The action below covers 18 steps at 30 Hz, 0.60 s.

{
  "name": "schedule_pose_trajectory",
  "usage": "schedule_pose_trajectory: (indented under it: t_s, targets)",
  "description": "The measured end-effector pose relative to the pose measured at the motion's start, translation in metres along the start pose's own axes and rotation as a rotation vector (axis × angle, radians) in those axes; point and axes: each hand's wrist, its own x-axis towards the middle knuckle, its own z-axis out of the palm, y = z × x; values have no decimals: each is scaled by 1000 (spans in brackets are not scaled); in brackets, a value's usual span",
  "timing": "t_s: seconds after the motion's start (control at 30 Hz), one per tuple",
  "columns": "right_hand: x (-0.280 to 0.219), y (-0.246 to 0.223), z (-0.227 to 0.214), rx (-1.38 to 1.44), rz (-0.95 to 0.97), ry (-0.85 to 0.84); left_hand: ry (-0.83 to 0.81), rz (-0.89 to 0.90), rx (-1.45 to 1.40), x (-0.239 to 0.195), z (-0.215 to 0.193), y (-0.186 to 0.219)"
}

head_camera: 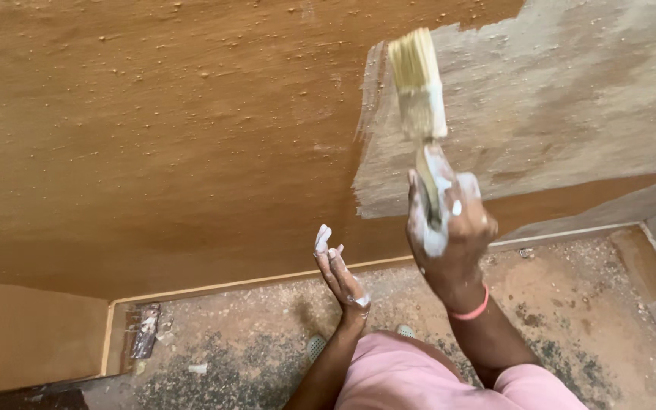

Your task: The person paints a brown wall with white paint using a brush. They repeatedly dip the brush into a bucket of paint and apply it to the wall in broad strokes, gradually covering more surface area.

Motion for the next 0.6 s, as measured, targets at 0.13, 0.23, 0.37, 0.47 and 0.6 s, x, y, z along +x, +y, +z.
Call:
schedule_pose_trajectory:
  t_s: [0.13, 0.23, 0.37, 0.47, 0.6]
  targets:
    - [10, 0, 12, -51, 78, -248, -3, 15, 2, -1, -3, -1]
    - [-17, 4, 37, -63, 199, -459, 3, 24, -9, 0, -5, -2]
    - [-70, 14, 66, -19, 175, -621, 14, 19, -8, -1, -6, -4]
    - [-91, 17, 72, 145, 161, -730, 6, 39, 9, 1, -6, -2]
    - [-93, 13, 54, 222, 279, -576, 28, 27, 0, 1, -8, 2]
